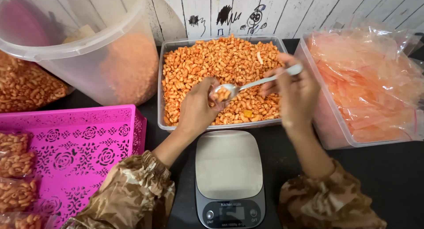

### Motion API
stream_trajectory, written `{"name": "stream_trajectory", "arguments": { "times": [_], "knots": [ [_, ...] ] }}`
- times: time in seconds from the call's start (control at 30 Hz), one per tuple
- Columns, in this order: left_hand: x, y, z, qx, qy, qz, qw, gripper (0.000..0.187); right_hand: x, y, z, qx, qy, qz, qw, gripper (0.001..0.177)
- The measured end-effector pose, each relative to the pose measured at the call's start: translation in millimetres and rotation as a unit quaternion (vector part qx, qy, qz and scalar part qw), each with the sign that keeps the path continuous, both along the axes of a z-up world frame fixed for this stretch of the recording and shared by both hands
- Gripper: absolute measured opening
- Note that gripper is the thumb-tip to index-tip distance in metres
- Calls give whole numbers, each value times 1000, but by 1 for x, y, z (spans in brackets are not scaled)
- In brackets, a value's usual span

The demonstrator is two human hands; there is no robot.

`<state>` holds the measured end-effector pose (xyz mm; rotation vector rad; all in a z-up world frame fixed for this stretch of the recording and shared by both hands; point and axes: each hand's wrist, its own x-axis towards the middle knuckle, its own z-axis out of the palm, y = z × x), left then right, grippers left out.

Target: Filling small plastic bags with snacks from a large container, weighing each bag on a digital scale, and organizing them in a tray.

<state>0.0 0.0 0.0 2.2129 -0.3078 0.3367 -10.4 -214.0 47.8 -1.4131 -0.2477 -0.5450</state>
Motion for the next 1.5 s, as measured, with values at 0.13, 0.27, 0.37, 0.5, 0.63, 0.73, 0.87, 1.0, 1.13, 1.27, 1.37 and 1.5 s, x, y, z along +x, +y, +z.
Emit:
{"name": "stream_trajectory", "arguments": {
  "times": [0.13,0.27,0.37,0.5,0.63,0.73,0.87,1.0,1.13,1.27,1.37,1.5],
  "knots": [
    [3,0,-8,8,-30,-41,999,55,-26,41,2,-148,-229,12,962,9],
    [6,-2,-12,-9,-56,-42,998,52,-40,42,-4,-311,-269,-43,911,16],
    [2,-3,-3,-46,-62,-47,996,48,-27,22,2,-251,-270,-89,925,11],
    [1,2,10,-199,14,-154,968,40,-1,-24,19,-140,-181,-135,964,20],
    [5,9,11,-364,97,-206,903,30,29,-54,-11,-200,-150,-168,953,15],
    [7,10,6,-453,73,-221,861,45,41,-59,-28,-173,-148,-153,962,21],
    [15,11,-1,-469,107,-244,842,54,44,-58,-37,-154,-92,-125,976,21],
    [15,9,-8,-409,92,-240,876,51,46,-58,-51,-88,8,-58,994,24],
    [15,5,-17,-326,48,-197,923,45,63,-66,-71,-29,57,-37,997,24],
    [15,7,-15,-165,27,-130,977,42,67,-72,-72,38,115,-29,992,27],
    [16,7,-14,-118,29,-107,987,41,70,-78,-68,82,128,-19,988,29],
    [12,4,-11,-111,21,-87,990,42,45,-59,-28,115,104,-14,988,31]
  ]
}}
